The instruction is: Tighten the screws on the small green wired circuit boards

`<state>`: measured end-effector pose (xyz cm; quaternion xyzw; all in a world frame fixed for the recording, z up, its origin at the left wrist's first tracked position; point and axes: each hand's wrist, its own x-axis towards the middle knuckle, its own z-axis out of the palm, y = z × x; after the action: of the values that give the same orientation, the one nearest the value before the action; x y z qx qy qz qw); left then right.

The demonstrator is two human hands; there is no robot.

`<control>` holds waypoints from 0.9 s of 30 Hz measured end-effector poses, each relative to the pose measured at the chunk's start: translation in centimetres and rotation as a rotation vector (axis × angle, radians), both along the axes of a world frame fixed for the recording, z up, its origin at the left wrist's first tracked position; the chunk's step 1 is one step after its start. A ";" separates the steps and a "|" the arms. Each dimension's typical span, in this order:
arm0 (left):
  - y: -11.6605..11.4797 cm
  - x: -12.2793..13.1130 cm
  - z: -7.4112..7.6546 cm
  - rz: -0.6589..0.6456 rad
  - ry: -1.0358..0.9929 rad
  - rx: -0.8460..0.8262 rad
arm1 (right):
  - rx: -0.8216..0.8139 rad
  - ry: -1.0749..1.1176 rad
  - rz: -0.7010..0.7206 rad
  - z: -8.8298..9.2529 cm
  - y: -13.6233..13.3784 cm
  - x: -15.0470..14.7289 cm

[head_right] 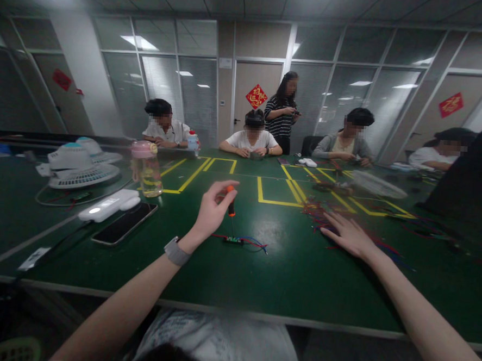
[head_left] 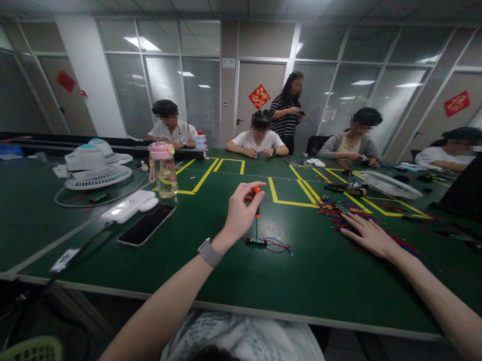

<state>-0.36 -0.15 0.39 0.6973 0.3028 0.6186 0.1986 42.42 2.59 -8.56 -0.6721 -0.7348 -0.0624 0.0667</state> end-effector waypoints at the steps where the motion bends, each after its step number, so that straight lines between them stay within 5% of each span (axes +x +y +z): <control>1: 0.0 0.0 0.0 0.000 -0.002 0.001 | 0.000 0.003 0.000 -0.1 0.0 0.1; 27: -0.1 0.0 0.2 -0.002 -0.005 -0.009 | 0.015 0.082 0.091 0.3 2.0 0.6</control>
<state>-0.33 -0.28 0.56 0.6952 0.3045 0.6187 0.2029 43.01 4.57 -8.25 -0.6392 -0.7610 -0.0371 0.1046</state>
